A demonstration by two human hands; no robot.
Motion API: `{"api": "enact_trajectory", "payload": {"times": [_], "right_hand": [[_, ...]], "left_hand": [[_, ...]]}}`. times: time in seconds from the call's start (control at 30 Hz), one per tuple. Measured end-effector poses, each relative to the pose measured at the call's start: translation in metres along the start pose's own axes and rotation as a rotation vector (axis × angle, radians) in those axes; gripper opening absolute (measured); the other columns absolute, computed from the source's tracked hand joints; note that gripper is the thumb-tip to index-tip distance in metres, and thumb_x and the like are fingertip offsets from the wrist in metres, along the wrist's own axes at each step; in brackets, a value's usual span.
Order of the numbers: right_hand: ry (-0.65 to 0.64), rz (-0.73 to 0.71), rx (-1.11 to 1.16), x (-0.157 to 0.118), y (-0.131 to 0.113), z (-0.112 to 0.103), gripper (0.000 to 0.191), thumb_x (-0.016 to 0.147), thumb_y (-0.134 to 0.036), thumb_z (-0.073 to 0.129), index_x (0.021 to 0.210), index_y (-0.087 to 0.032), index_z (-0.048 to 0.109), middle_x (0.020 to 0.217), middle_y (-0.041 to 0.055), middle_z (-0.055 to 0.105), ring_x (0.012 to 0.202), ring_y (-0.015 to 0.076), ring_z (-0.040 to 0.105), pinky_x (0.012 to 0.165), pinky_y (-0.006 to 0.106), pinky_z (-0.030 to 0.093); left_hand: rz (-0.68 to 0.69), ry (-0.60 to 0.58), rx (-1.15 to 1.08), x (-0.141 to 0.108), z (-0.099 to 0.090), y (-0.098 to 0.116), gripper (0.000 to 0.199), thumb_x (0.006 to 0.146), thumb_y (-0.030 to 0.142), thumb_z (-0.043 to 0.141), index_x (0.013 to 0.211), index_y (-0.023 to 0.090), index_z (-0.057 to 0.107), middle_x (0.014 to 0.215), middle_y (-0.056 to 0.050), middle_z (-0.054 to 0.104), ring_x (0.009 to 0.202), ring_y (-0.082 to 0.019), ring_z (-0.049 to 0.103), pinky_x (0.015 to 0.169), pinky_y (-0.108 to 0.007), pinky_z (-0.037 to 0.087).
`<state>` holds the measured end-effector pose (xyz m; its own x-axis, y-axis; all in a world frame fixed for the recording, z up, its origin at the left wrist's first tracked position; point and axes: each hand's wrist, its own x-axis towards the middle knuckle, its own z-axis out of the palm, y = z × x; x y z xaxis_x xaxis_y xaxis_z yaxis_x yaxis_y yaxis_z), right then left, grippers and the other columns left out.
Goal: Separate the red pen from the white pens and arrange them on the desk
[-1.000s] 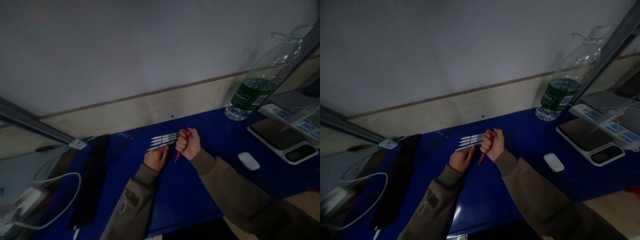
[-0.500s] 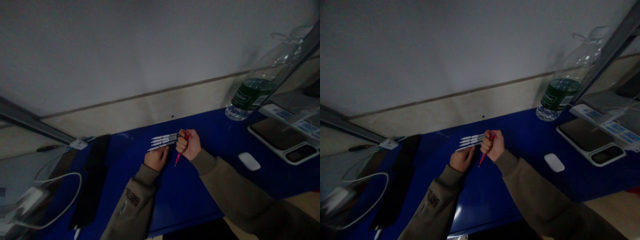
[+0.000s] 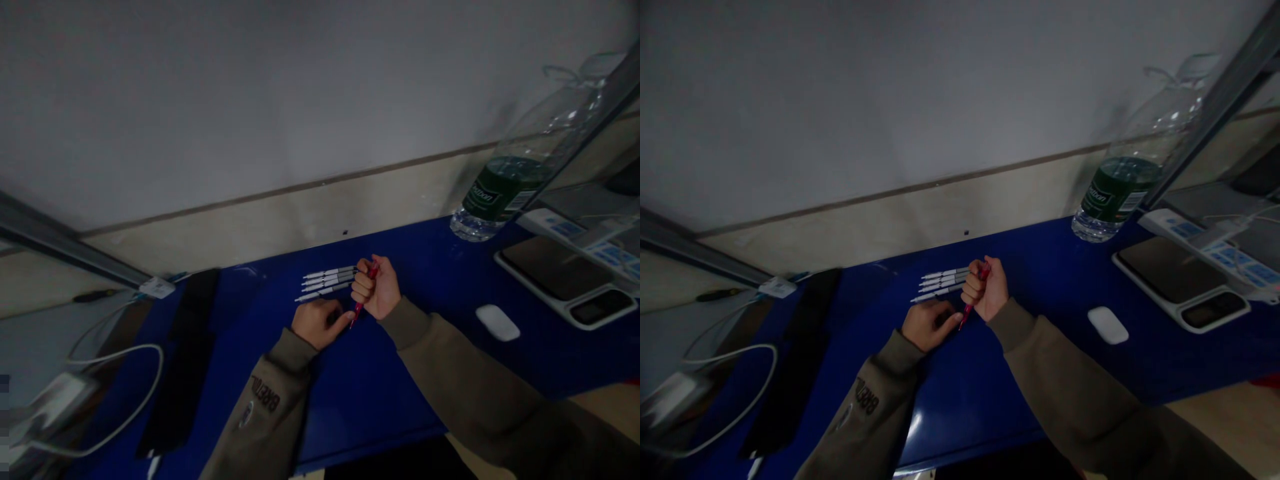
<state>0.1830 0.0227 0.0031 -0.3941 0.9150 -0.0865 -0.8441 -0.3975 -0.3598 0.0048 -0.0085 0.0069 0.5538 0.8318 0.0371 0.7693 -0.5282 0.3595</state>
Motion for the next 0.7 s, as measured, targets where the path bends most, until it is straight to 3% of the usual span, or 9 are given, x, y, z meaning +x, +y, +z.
{"api": "enact_trajectory", "payload": {"times": [0.2, 0.37, 0.5, 0.6, 0.7], "right_hand": [[0.024, -0.008, -0.002, -0.001, 0.000, 0.001, 0.032, 0.089, -0.035, 0.029, 0.064, -0.023, 0.044, 0.040, -0.0094, 0.015, 0.036, 0.0092, 0.005, 0.034, 0.020, 0.012], [0.013, -0.073, -0.023, 0.000, 0.004, 0.001, 0.045, 0.093, -0.052, 0.028, 0.066, -0.021, 0.047, 0.042, -0.0095, 0.018, 0.037, 0.0082, 0.011, 0.036, 0.021, 0.019], [0.051, -0.134, -0.074, 0.007, 0.007, -0.004, 0.044, 0.092, -0.056, 0.035, 0.069, -0.020, 0.049, 0.046, -0.0082, 0.026, 0.038, 0.0081, 0.025, 0.041, 0.021, 0.031], [0.119, -0.224, -0.154, 0.012, 0.006, -0.005, 0.040, 0.089, -0.056, 0.046, 0.072, -0.021, 0.051, 0.052, -0.0053, 0.041, 0.048, 0.0102, 0.044, 0.054, 0.025, 0.045], [0.200, -0.352, -0.314, 0.015, 0.006, -0.007, 0.038, 0.084, -0.056, 0.054, 0.075, -0.020, 0.055, 0.067, -0.0001, 0.057, 0.067, 0.0144, 0.059, 0.068, 0.030, 0.050]], "left_hand": [[0.030, -0.025, -0.053, -0.002, -0.003, 0.002, 0.049, 0.085, 0.064, 0.044, 0.083, 0.020, 0.065, 0.065, -0.002, 0.060, 0.059, -0.013, 0.053, 0.057, -0.025, 0.035], [0.077, -0.021, -0.024, -0.001, -0.002, 0.004, 0.045, 0.084, 0.062, 0.047, 0.082, 0.020, 0.064, 0.063, -0.001, 0.059, 0.061, -0.014, 0.054, 0.057, -0.025, 0.036], [0.076, 0.050, 0.018, 0.002, 0.005, -0.001, 0.044, 0.093, 0.048, 0.038, 0.072, 0.018, 0.062, 0.063, -0.003, 0.058, 0.058, -0.013, 0.053, 0.055, -0.025, 0.035], [0.034, 0.141, -0.102, 0.003, 0.008, -0.006, 0.041, 0.095, 0.043, 0.038, 0.074, 0.017, 0.062, 0.062, -0.002, 0.059, 0.056, -0.012, 0.053, 0.055, -0.024, 0.036], [-0.070, 0.290, -0.275, 0.002, 0.006, -0.009, 0.035, 0.095, 0.040, 0.040, 0.082, 0.017, 0.063, 0.061, 0.000, 0.059, 0.054, -0.010, 0.054, 0.055, -0.022, 0.038]]}}
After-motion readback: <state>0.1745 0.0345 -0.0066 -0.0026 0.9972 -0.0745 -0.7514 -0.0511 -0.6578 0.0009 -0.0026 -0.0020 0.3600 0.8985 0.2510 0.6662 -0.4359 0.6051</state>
